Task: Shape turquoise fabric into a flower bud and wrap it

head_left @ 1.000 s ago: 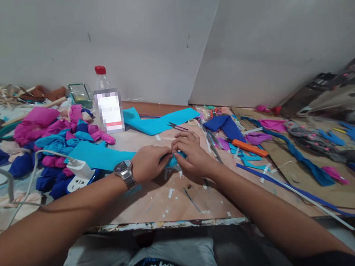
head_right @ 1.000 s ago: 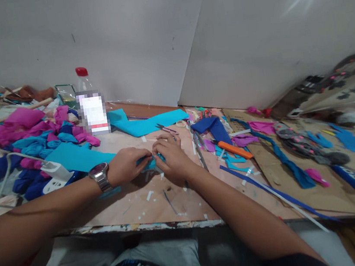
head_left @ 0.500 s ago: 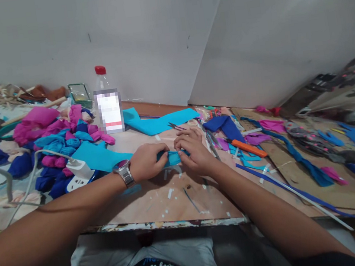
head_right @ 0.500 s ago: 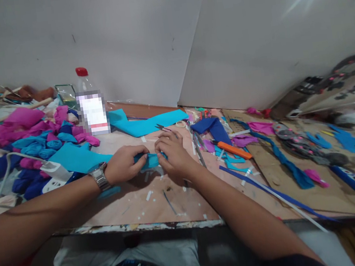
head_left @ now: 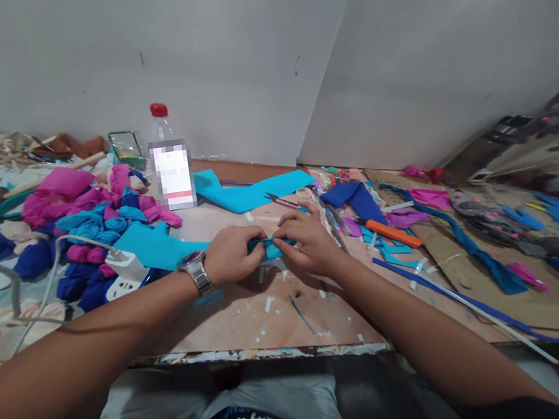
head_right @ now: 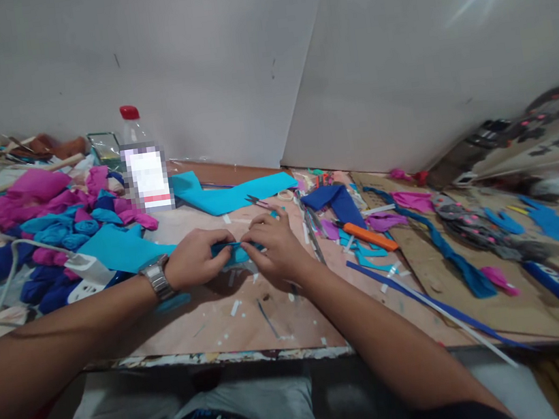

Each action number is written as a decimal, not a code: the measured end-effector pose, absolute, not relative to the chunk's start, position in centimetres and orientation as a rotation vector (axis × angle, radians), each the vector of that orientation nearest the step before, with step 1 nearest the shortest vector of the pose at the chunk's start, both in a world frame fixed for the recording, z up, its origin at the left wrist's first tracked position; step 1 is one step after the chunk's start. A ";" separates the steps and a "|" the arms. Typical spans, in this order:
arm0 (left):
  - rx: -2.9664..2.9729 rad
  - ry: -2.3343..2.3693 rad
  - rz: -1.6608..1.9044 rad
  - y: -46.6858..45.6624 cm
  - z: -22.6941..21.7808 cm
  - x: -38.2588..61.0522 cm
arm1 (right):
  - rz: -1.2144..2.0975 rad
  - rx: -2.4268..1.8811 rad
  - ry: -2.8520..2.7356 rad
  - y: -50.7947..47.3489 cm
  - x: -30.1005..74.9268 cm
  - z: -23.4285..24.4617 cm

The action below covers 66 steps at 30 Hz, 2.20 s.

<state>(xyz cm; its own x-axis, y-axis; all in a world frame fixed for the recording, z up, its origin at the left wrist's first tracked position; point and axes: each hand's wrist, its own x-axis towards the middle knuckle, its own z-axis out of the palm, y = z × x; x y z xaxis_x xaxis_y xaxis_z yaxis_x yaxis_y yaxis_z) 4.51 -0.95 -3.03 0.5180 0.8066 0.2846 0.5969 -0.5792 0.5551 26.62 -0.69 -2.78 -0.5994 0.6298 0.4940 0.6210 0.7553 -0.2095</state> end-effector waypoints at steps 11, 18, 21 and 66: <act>2.322 1.168 0.729 -0.6 -3.0 4.4 | -0.170 -0.783 -2.418 -0.6 26.9 -2.3; 2.267 1.080 0.682 -0.4 -3.2 4.4 | -0.233 -0.703 -2.436 -0.6 27.0 -2.3; 2.236 1.091 0.672 -0.3 -3.1 4.4 | -0.254 -0.681 -2.428 -0.7 27.0 -2.2; 2.632 1.080 0.834 -0.8 -3.9 4.5 | 0.108 -0.986 -2.341 -1.1 26.1 -2.5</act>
<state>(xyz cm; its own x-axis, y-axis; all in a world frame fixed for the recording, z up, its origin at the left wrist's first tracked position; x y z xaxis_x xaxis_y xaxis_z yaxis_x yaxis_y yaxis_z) 4.52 -0.79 -3.86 0.5794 0.6914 0.4316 0.5925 -0.7209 0.3594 26.06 -1.14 -2.53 -0.5513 0.6761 0.4889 0.6282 0.7219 -0.2900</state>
